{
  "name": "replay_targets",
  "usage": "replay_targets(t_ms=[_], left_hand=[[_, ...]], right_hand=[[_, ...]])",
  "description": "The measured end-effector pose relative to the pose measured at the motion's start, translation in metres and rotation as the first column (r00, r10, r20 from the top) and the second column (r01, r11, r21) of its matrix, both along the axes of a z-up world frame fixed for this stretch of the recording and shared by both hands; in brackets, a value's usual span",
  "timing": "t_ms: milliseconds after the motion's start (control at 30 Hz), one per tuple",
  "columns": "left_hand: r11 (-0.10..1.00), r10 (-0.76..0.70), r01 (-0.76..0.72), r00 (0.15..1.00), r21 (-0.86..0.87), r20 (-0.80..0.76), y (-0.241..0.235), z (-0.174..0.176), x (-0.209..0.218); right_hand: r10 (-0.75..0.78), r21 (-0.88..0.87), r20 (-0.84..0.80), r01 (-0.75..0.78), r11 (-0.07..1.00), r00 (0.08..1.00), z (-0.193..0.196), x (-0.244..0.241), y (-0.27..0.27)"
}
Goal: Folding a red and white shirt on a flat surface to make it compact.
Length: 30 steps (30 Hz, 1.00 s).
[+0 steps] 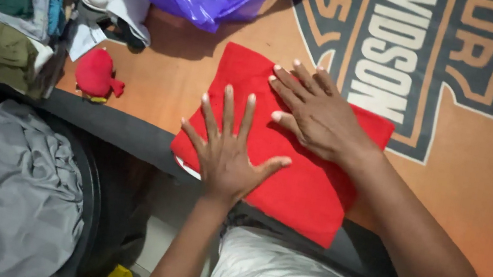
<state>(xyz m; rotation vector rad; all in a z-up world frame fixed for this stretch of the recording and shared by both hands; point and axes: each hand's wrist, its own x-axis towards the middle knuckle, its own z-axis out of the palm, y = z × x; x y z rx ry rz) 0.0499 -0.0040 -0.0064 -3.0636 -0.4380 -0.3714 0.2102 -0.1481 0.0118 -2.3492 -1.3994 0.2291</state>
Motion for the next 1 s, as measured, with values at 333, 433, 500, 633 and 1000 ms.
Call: replay_targets(t_ms=[333,433,500,633,1000], left_hand=[[0.997,0.078,-0.079,0.995,-0.006,-0.061,0.0,0.004,-0.002],[0.998,-0.053,0.054,0.993,0.014,-0.108,0.01,0.021,0.018],[0.992,-0.112,0.118,0.981,0.031,-0.159,0.02,0.031,0.039],[0.95,-0.312,0.31,0.927,-0.045,-0.209,0.05,0.017,0.082],[0.881,-0.472,0.469,0.873,-0.052,-0.119,0.087,0.014,0.128]], right_hand=[[0.014,-0.111,0.184,0.007,0.994,0.983,-0.006,0.018,0.014],[-0.058,-0.116,0.324,0.101,0.988,0.944,-0.014,0.008,0.007],[-0.088,-0.076,0.351,0.122,0.99,0.932,0.002,-0.013,-0.009],[-0.204,-0.071,0.316,0.238,0.969,0.927,-0.006,-0.038,-0.038],[-0.364,-0.113,0.037,0.366,0.924,0.931,0.024,-0.023,-0.076]])
